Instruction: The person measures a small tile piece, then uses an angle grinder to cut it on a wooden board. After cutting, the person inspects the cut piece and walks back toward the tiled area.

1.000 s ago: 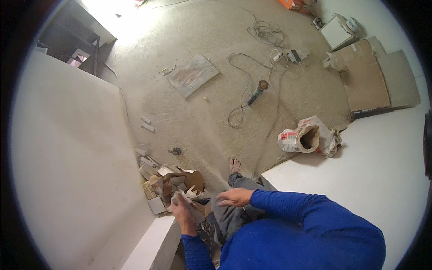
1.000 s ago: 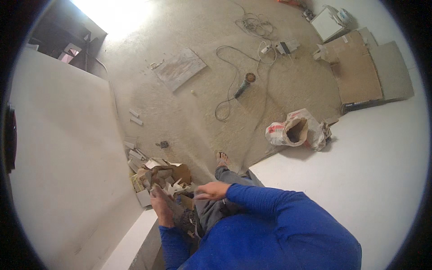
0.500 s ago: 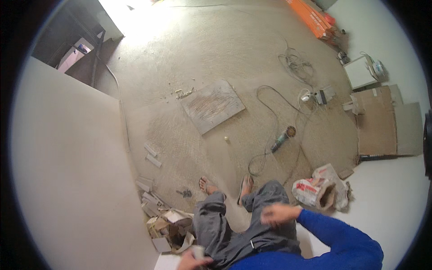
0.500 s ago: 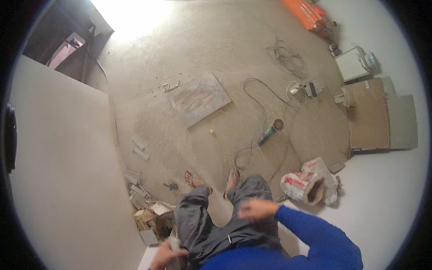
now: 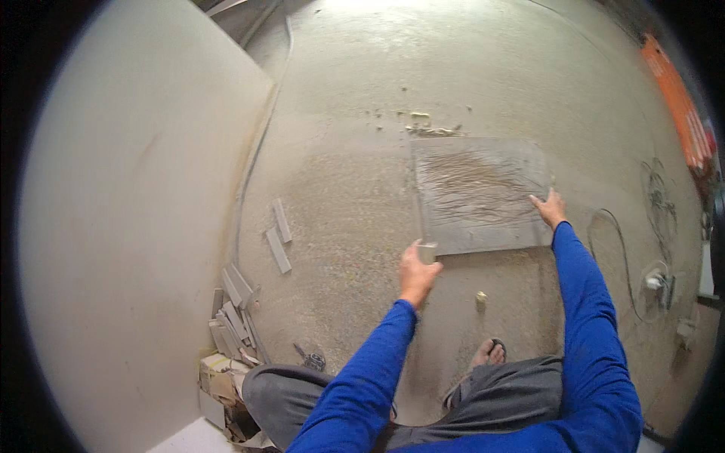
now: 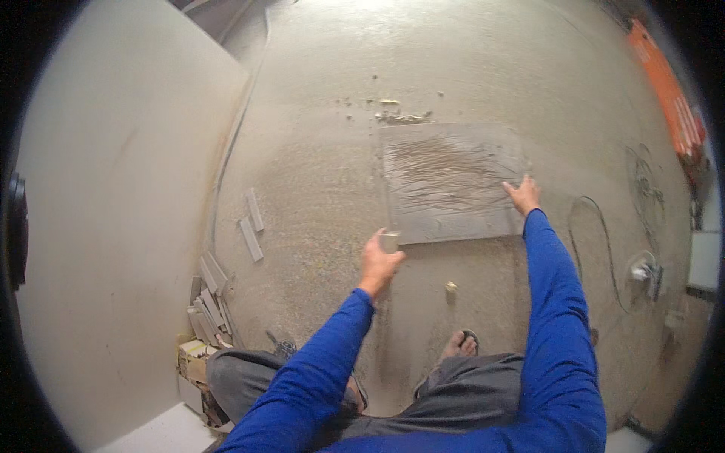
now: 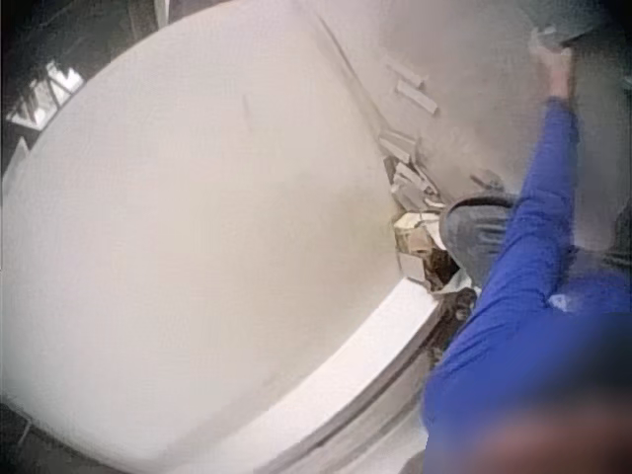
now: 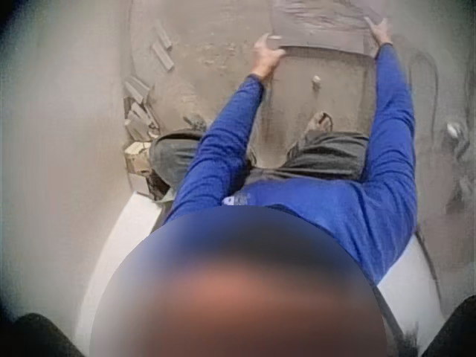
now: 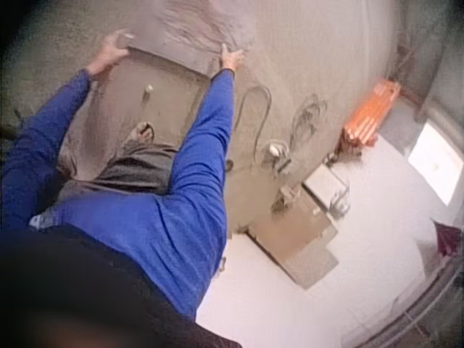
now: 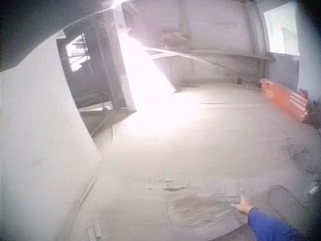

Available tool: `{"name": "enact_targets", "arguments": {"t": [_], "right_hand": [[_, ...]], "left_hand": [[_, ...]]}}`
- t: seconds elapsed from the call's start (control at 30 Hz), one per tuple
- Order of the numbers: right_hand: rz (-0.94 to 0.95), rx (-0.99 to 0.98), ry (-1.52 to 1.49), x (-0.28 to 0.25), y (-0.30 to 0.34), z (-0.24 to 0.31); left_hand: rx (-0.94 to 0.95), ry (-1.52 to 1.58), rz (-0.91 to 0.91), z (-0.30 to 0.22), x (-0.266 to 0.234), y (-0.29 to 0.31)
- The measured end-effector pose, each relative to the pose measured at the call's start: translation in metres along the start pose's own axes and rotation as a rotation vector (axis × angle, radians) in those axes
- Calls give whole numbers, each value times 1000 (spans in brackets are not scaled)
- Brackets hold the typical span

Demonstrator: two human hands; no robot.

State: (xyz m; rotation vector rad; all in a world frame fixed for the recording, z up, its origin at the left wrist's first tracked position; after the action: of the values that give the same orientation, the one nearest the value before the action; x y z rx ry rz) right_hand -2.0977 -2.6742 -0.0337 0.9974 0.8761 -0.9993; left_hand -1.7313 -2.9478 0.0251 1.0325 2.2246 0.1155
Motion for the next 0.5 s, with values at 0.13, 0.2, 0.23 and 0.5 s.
{"name": "enact_targets", "arguments": {"t": [0.13,0.2,0.23,0.5], "right_hand": [[-96,143,84,-6,-5,4],[28,49,-65,-11,1,20],[80,24,-71,-7,9,34],[849,200,-780,111,200,155]], "left_hand": [[-36,-108,2,10,39,-7],[-61,-128,-39,11,33,-6],[-101,-167,-60,17,19,-7],[-282,114,-148,199,-210,-94]]}}
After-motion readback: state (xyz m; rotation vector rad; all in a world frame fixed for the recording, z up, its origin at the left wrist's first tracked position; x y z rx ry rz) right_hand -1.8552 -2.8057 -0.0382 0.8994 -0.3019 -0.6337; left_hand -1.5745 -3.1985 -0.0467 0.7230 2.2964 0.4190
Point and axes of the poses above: each hand's wrist, its own y-axis away from the middle knuckle, its own x-axis out of the palm, z = x × y, the point moved 4 cm from there along -y, towards the middle knuckle, and after that the axes turned 5 degrees about -y, right-handed, at the moved point
